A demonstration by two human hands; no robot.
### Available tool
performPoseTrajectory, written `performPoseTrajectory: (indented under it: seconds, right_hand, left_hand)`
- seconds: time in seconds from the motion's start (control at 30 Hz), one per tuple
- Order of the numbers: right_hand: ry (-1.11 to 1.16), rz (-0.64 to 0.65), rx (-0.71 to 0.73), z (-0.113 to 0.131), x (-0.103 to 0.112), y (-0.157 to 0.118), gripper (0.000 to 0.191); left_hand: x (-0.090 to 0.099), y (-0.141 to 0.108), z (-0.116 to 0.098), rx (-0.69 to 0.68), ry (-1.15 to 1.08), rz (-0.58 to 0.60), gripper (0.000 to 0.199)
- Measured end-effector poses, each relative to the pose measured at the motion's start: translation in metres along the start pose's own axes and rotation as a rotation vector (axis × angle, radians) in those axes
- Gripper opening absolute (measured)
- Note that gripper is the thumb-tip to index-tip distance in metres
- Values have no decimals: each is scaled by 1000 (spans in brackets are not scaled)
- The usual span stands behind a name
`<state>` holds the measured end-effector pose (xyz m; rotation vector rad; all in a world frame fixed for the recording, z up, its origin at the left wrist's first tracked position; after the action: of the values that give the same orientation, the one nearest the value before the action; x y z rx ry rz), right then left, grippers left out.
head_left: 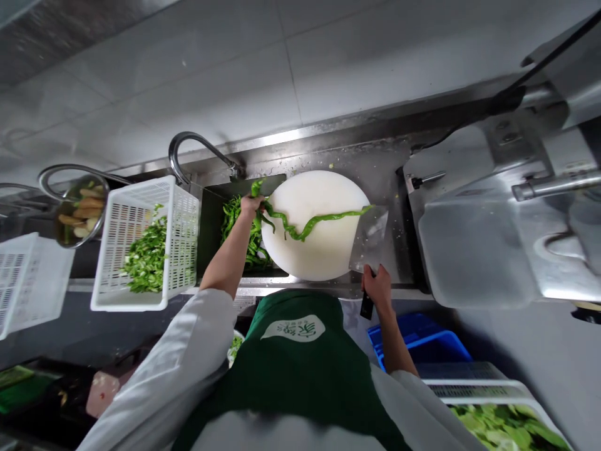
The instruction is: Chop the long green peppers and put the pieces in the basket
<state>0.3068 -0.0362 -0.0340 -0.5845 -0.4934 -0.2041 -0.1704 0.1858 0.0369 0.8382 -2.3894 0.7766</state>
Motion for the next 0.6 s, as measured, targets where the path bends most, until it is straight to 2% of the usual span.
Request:
performPoseTrajectory:
  seconds: [0.07,0.13,0.2,0.27,0.3,0.37,0.43,0.47,0.53,0.6]
  right_hand:
    - [-4,-6,-1,0,1,-1,27]
    - [-4,0,-20,0,1,-1,28]
    - [2,6,-35,-1,1,-1,29]
    - [0,0,-37,-2,2,0,30]
    - [-4,-7,-32,-2,2,1,30]
    - [-13,-16,-15,-3,3,3,30]
    - [-32,-20,12,-1,3,4,30]
    - [-50,-26,28,0,4,5,30]
    - [-106,-48,63,5,6,4,30]
    - [-168,-69,95,10,9,2,31]
  left_hand:
    - [22,0,-20,-54,-57,-32,22]
    - [54,-5,-37,-131,-151,-20,25]
    - [80,-21,-42,-167,-270,85,26]
    - [86,-51,-24,-86,-323,258,28]
    - [80,-71,-7,-7,-315,334,29]
    - [53,-115,37,185,-255,425,30]
    - [17,-149,74,265,-151,381,27]
    - [-3,-161,85,263,-145,354,28]
    - [-39,-169,93,216,-125,299,34]
    - [-63,-159,78,50,-1,220,43]
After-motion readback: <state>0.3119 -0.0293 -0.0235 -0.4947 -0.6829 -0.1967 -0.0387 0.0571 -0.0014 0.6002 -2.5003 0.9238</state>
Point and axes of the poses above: each hand's wrist, its own y-axis towards the middle knuckle, its own x-axis out of the back of the hand, z = x × y, the point moved 8 cm from there along y, towards the middle knuckle, and after that the axes turned 3 degrees about -z, right-handed, at the moved point
